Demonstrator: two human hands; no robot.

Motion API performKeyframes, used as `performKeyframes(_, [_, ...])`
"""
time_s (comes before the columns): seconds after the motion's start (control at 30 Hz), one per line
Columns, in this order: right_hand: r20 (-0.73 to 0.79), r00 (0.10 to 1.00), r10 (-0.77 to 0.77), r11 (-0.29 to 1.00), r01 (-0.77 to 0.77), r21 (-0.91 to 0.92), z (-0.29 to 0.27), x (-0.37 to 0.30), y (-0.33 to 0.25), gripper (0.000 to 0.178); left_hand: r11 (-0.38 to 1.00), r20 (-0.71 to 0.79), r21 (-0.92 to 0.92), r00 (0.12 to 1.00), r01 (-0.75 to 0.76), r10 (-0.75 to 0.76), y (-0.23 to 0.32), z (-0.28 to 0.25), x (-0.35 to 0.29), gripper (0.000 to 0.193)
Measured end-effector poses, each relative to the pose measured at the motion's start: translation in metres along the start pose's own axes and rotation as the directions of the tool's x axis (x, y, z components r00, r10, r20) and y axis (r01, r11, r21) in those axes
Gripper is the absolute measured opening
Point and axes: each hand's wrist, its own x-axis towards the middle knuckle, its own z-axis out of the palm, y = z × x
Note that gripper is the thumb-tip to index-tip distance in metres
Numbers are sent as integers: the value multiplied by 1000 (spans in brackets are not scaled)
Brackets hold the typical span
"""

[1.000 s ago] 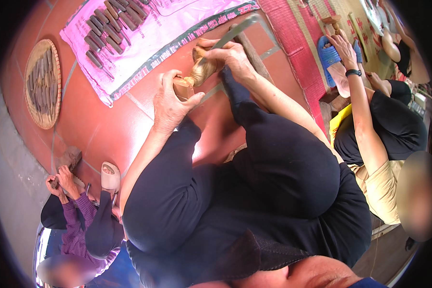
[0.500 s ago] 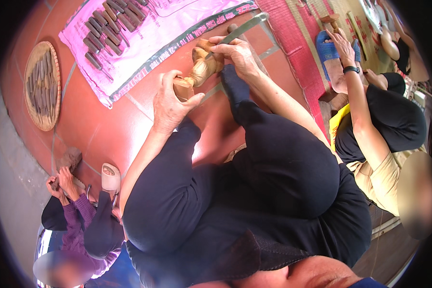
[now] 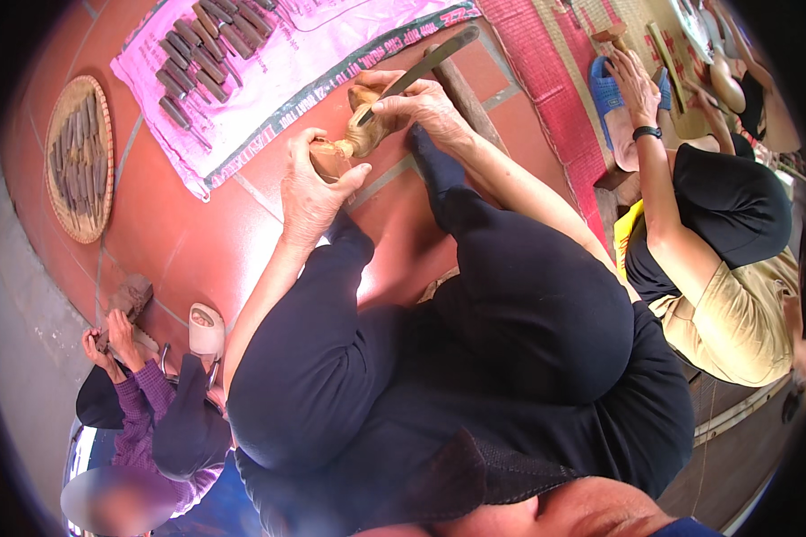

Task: The person sits on the floor and carves a small wooden block using a knife. They hold the block in their left hand and shape it with the knife in their right hand, rotating the block to work on different sides.

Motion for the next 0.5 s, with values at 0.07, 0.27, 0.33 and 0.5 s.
performKeyframes(0.07, [-63,997,-50,998,53,39,-4,5,3,32,1000,-15,13,1000,-17,18,-3,-1,0,68])
performKeyframes(0.27, [0,991,-130,991,130,44,0,8,3,36,995,14,-71,998,66,-65,-11,1,0,70])
performKeyframes(0.33, [24,998,-54,998,54,35,2,5,2,37,989,18,-111,995,101,-100,-13,2,3,69])
performKeyframes(0.5, [-75,994,-77,990,85,109,-13,18,14,37,988,-16,-106,994,110,-113,-6,-1,2,69])
